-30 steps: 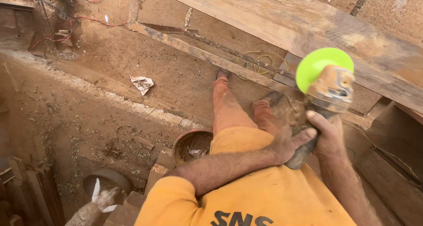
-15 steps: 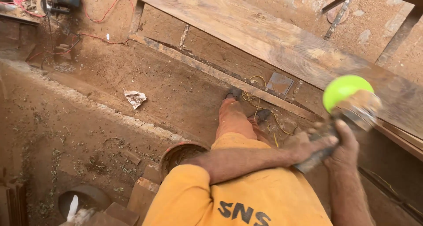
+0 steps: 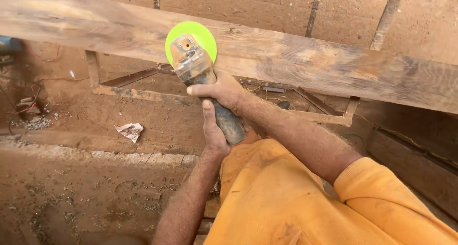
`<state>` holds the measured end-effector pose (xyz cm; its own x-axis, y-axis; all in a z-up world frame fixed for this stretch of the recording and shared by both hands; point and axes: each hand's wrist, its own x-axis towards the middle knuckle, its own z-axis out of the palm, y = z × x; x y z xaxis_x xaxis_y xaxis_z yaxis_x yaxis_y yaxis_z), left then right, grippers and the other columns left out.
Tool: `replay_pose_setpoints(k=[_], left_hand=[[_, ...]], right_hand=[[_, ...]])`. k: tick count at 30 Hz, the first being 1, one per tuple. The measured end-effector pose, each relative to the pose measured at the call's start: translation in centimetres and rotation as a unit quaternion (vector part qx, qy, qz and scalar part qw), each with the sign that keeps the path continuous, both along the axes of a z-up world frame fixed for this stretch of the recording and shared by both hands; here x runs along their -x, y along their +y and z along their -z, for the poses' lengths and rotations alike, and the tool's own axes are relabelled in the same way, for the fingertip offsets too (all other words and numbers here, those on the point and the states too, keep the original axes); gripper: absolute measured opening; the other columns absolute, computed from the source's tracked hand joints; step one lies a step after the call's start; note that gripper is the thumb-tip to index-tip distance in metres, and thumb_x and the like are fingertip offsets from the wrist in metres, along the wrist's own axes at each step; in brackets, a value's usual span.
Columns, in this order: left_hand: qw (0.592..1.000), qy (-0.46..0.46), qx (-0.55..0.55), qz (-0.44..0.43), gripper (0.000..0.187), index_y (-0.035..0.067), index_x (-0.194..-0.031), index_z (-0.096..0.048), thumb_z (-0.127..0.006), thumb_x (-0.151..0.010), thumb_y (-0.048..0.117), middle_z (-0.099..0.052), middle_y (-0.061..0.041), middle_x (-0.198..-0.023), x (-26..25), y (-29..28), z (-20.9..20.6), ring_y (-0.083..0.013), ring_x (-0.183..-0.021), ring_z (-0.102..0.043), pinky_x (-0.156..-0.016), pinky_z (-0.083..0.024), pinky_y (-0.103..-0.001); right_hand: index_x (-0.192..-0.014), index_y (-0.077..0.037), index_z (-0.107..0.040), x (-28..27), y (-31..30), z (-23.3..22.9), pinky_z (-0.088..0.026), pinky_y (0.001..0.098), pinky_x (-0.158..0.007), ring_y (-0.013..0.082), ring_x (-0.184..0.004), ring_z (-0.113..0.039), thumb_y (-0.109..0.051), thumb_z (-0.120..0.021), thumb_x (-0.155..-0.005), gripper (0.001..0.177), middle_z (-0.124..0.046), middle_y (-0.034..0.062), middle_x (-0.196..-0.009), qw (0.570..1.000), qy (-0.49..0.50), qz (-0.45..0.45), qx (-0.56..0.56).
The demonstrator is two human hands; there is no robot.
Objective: The person sands and smooths the edges of wooden planks using a handheld power sander.
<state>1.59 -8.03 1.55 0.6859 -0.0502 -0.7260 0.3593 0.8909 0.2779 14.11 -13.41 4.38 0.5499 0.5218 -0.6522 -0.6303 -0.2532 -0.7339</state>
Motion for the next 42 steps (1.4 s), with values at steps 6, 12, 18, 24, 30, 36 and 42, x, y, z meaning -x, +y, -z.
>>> replay_pose_setpoints(k=[6, 12, 18, 24, 30, 36, 42], left_hand=[[0.984, -0.045, -0.166, 0.047, 0.087, 0.008, -0.143, -0.039, -0.050, -0.088, 0.075, -0.063, -0.012, -0.122, 1.1, -9.4, -0.1, -0.0231, -0.110, -0.070, -0.090, -0.064, -0.039], [0.973, -0.132, -0.098, 0.162, 0.080, -0.008, -0.111, -0.063, -0.051, -0.105, 0.071, -0.068, -0.015, -0.086, 3.0, -23.0, 2.4, -0.0258, -0.072, -0.069, -0.062, -0.059, -0.038], [0.901, -0.182, -0.085, 0.385, 0.075, 0.002, -0.119, -0.060, -0.052, -0.095, 0.073, -0.066, -0.013, -0.095, 0.9, -37.6, 2.4, -0.0210, -0.080, -0.070, -0.072, -0.063, -0.035], [0.787, -0.214, -0.201, 0.543, 0.106, -0.007, -0.106, -0.079, -0.052, -0.079, 0.091, -0.079, -0.027, -0.101, -0.2, -49.3, 4.4, -0.0332, -0.097, -0.076, -0.084, -0.058, -0.040], [0.809, -0.184, -0.179, 0.529, 0.101, -0.004, -0.107, -0.075, -0.054, -0.078, 0.090, -0.074, -0.022, -0.097, 0.9, -42.3, 2.5, -0.0325, -0.094, -0.072, -0.084, -0.057, -0.042], [0.968, -0.122, -0.124, 0.179, 0.070, 0.002, -0.116, -0.061, -0.064, -0.095, 0.068, -0.064, -0.008, -0.091, 2.7, -24.2, 3.0, -0.0190, -0.073, -0.066, -0.059, -0.057, -0.032], [0.977, -0.055, -0.202, 0.038, 0.076, -0.006, -0.117, -0.056, -0.058, -0.093, 0.066, -0.067, -0.017, -0.086, 1.0, -12.0, -2.4, -0.0250, -0.062, -0.070, -0.048, -0.062, -0.038]], right_hand=[[-0.136, -0.003, -0.056, 1.1, -10.7, -1.1, -0.056, 0.0355, -0.097, 0.0204, -0.108, -0.068, -0.038, -0.082, -0.068, 0.081, -0.070, 0.0126, -0.122, 0.999, 0.026, 0.028, 0.033], [-0.113, 0.006, -0.066, 3.8, -26.8, -0.8, -0.060, 0.0384, -0.075, 0.0241, -0.078, -0.070, -0.029, -0.080, -0.077, 0.053, -0.070, 0.0192, -0.091, 0.988, 0.043, 0.141, 0.050], [-0.128, 0.000, -0.055, 6.8, -41.8, -3.6, -0.062, 0.0419, -0.074, 0.0226, -0.080, -0.069, -0.031, -0.068, -0.080, 0.059, -0.068, 0.0118, -0.090, 0.935, 0.022, 0.327, 0.138], [-0.135, -0.004, -0.052, 11.6, -55.8, -0.1, -0.060, 0.0476, -0.083, 0.0304, -0.089, -0.068, -0.036, -0.066, -0.094, 0.054, -0.067, 0.0130, -0.101, 0.866, -0.018, 0.500, -0.012], [-0.133, -0.003, -0.054, 10.0, -48.8, -0.9, -0.060, 0.0502, -0.080, 0.0301, -0.086, -0.068, -0.035, -0.065, -0.090, 0.054, -0.067, 0.0137, -0.098, 0.886, -0.013, 0.462, 0.046], [-0.122, 0.001, -0.060, 3.9, -27.5, 0.2, -0.061, 0.0383, -0.075, 0.0204, -0.081, -0.068, -0.030, -0.075, -0.080, 0.054, -0.068, 0.0115, -0.093, 0.983, -0.001, 0.180, -0.014], [-0.121, 0.002, -0.062, 0.9, -12.6, -0.6, -0.056, 0.0320, -0.080, 0.0168, -0.090, -0.065, -0.033, -0.078, -0.078, 0.058, -0.069, 0.0127, -0.102, 0.998, -0.053, 0.001, -0.036]])
